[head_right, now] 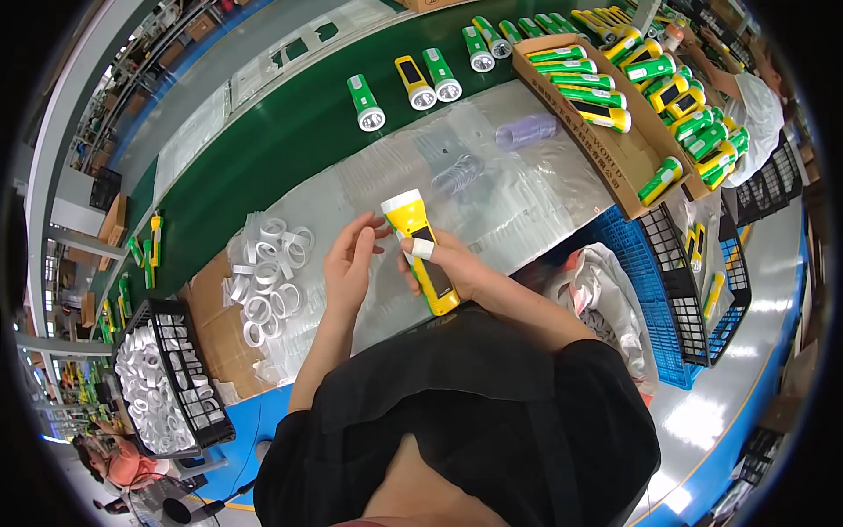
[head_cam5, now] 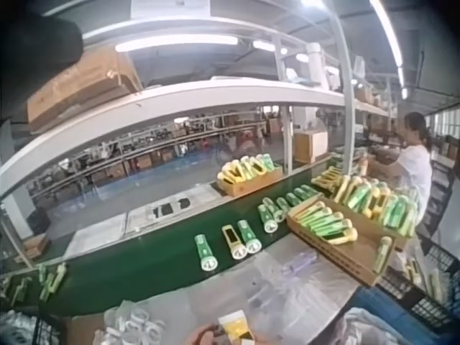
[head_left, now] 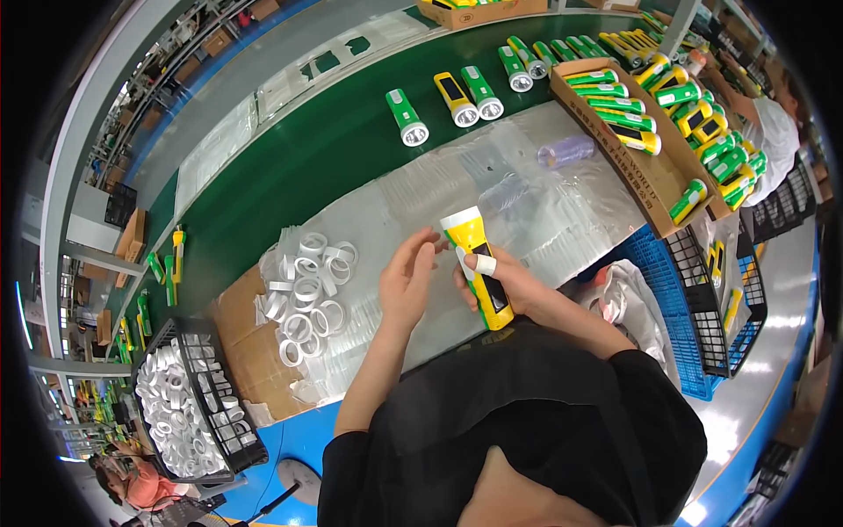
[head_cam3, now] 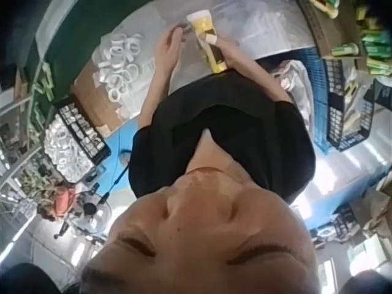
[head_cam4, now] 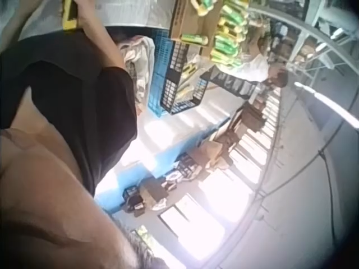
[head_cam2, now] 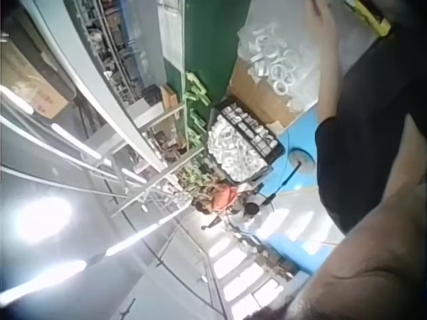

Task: Assembling flashlight components including lenses and caps on a factory production line.

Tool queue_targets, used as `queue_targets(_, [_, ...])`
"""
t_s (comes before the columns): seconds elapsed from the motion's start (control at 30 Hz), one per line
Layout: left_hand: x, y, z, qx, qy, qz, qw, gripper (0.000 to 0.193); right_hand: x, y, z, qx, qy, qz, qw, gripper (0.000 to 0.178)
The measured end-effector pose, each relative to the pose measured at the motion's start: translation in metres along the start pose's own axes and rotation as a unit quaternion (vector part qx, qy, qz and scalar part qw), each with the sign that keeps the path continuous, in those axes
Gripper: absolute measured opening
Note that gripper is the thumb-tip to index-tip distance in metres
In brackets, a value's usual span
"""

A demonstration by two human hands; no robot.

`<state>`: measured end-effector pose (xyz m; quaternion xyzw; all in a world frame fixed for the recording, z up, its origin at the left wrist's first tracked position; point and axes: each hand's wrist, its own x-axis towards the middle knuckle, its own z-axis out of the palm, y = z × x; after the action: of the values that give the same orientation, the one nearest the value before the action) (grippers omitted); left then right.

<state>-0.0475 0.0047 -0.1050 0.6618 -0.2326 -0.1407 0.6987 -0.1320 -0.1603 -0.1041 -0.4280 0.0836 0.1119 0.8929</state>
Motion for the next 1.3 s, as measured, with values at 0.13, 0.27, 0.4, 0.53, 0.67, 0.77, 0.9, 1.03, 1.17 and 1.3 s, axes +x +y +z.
queue_targets(0.13, [0.013, 0.0, 0.006, -0.022, -0.008, 0.028, 0.999, 0.038, -0.003, -0.004, 0.002, -0.034, 0.006, -0.004, 0.999, 0.041])
queue_targets(0.27, [0.012, 0.004, 0.007, 0.0, -0.011, 0.023, 1.0, 0.043, -0.003, 0.003, 0.004, -0.012, -0.008, 0.034, 0.999, 0.036])
queue_targets(0.4, [0.009, -0.002, 0.008, -0.008, -0.052, -0.036, 0.998, 0.044, -0.01, 0.0, 0.012, -0.053, -0.044, 0.041, 0.997, 0.044])
queue_targets(0.53, [0.01, -0.011, 0.017, -0.069, -0.009, -0.052, 0.996, 0.04, -0.007, 0.006, 0.007, -0.067, -0.047, 0.021, 0.996, 0.045])
queue_targets(0.67, [0.01, -0.016, 0.014, -0.119, 0.052, -0.03, 0.991, 0.038, -0.001, 0.015, 0.002, -0.141, -0.004, -0.037, 0.989, 0.043])
queue_targets(0.77, [0.016, -0.011, 0.012, -0.165, 0.11, -0.03, 0.98, 0.042, -0.001, 0.005, -0.013, -0.272, 0.045, -0.057, 0.96, 0.039])
queue_targets(0.9, [0.031, 0.001, 0.013, -0.28, 0.104, -0.125, 0.946, 0.049, -0.015, -0.038, -0.058, -0.174, 0.118, -0.234, 0.949, 0.034])
queue_targets(1.03, [0.034, -0.001, 0.017, -0.301, 0.118, -0.178, 0.929, 0.051, -0.061, -0.122, -0.124, -0.251, 0.257, -0.358, 0.862, 0.038])
queue_targets(1.17, [0.034, 0.0, 0.021, -0.296, 0.117, -0.182, 0.93, 0.052, -0.106, -0.225, -0.174, -0.19, 0.44, -0.382, 0.79, 0.039])
queue_targets(1.3, [0.041, -0.001, 0.032, -0.292, 0.14, -0.217, 0.921, 0.053, -0.144, -0.308, -0.241, -0.229, 0.569, -0.365, 0.7, 0.029])
